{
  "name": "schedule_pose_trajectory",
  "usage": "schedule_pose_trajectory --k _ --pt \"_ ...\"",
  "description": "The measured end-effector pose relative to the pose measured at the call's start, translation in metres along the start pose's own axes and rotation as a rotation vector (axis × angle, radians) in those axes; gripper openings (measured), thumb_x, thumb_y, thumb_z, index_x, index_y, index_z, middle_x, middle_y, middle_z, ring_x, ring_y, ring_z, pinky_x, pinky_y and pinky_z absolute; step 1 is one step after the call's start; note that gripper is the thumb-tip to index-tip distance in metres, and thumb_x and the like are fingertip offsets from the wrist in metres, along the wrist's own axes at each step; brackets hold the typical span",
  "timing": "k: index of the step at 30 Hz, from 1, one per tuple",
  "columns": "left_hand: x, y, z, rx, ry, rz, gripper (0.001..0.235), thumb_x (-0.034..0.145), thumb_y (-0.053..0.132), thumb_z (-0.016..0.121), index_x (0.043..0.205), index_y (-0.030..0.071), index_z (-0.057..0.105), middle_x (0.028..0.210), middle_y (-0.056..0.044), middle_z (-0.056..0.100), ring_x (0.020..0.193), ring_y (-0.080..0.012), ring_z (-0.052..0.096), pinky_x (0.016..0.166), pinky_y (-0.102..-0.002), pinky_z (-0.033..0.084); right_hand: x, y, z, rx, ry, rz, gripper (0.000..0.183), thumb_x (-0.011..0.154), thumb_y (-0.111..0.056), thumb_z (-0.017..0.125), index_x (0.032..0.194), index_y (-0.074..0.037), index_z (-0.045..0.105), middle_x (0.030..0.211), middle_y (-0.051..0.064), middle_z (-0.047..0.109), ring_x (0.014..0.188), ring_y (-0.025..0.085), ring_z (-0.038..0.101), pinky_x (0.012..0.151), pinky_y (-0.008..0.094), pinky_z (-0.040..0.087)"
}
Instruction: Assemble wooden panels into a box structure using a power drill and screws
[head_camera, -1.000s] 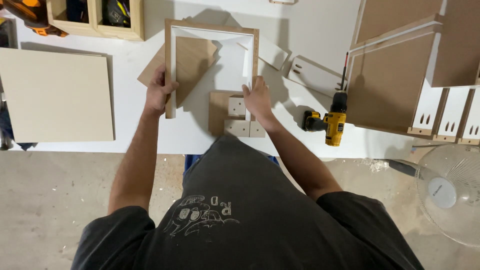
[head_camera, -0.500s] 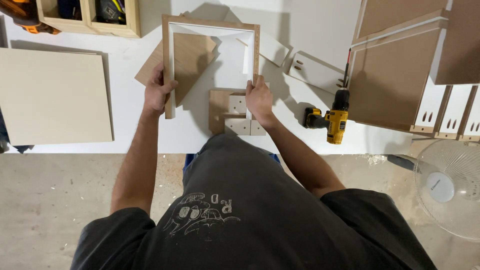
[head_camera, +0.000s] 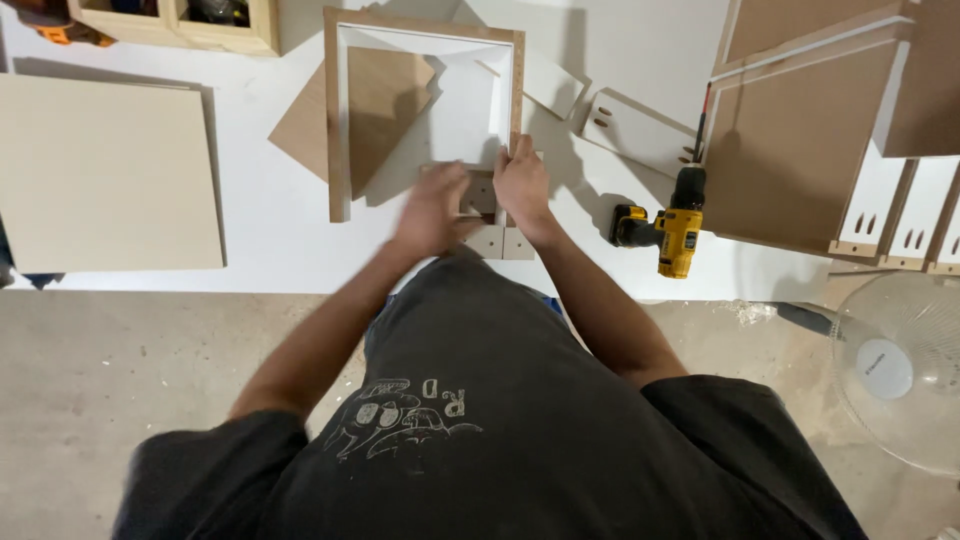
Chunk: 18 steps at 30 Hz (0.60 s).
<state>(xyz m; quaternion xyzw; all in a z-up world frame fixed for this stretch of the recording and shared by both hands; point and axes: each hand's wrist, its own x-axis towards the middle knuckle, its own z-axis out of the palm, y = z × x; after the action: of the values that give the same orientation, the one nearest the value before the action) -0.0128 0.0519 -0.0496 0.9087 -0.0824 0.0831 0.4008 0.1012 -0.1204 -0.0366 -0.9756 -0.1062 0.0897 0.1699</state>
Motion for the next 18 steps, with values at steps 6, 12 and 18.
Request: schedule_pose_trajectory --k 6,12,18 --pt "0.001 -0.02 0.095 0.28 -0.006 0.049 0.104 0.063 0.065 0.088 0.147 0.013 0.056 0.146 -0.009 0.055 0.141 -0.0317 0.048 0.115 -0.047 0.04 -0.002 -0.006 -0.003 0.031 -0.024 0.04 0.034 0.108 -0.035 0.042 0.112 -0.002 0.049 0.084 0.02 0.068 0.081 0.042 0.075 0.064 0.054 0.062" --pt "0.001 -0.028 0.095 0.249 0.14 0.191 0.097 0.07 0.075 0.08 0.141 0.011 0.062 0.136 -0.012 0.06 0.131 -0.0345 0.053 0.11 -0.046 0.043 0.003 0.001 0.006 0.032 -0.031 0.031 0.034 0.108 -0.035 0.041 0.111 -0.003 0.049 0.082 0.018 0.068 0.081 0.041 0.076 0.064 0.051 0.062" --pt "0.002 -0.023 0.084 0.202 0.116 0.19 0.097 0.072 0.078 0.076 0.138 0.008 0.063 0.134 -0.012 0.06 0.13 -0.0331 0.055 0.117 -0.046 0.04 0.001 -0.003 0.002 0.03 -0.044 0.041 0.035 0.108 -0.034 0.041 0.11 -0.001 0.049 0.084 0.021 0.068 0.082 0.043 0.075 0.066 0.052 0.062"
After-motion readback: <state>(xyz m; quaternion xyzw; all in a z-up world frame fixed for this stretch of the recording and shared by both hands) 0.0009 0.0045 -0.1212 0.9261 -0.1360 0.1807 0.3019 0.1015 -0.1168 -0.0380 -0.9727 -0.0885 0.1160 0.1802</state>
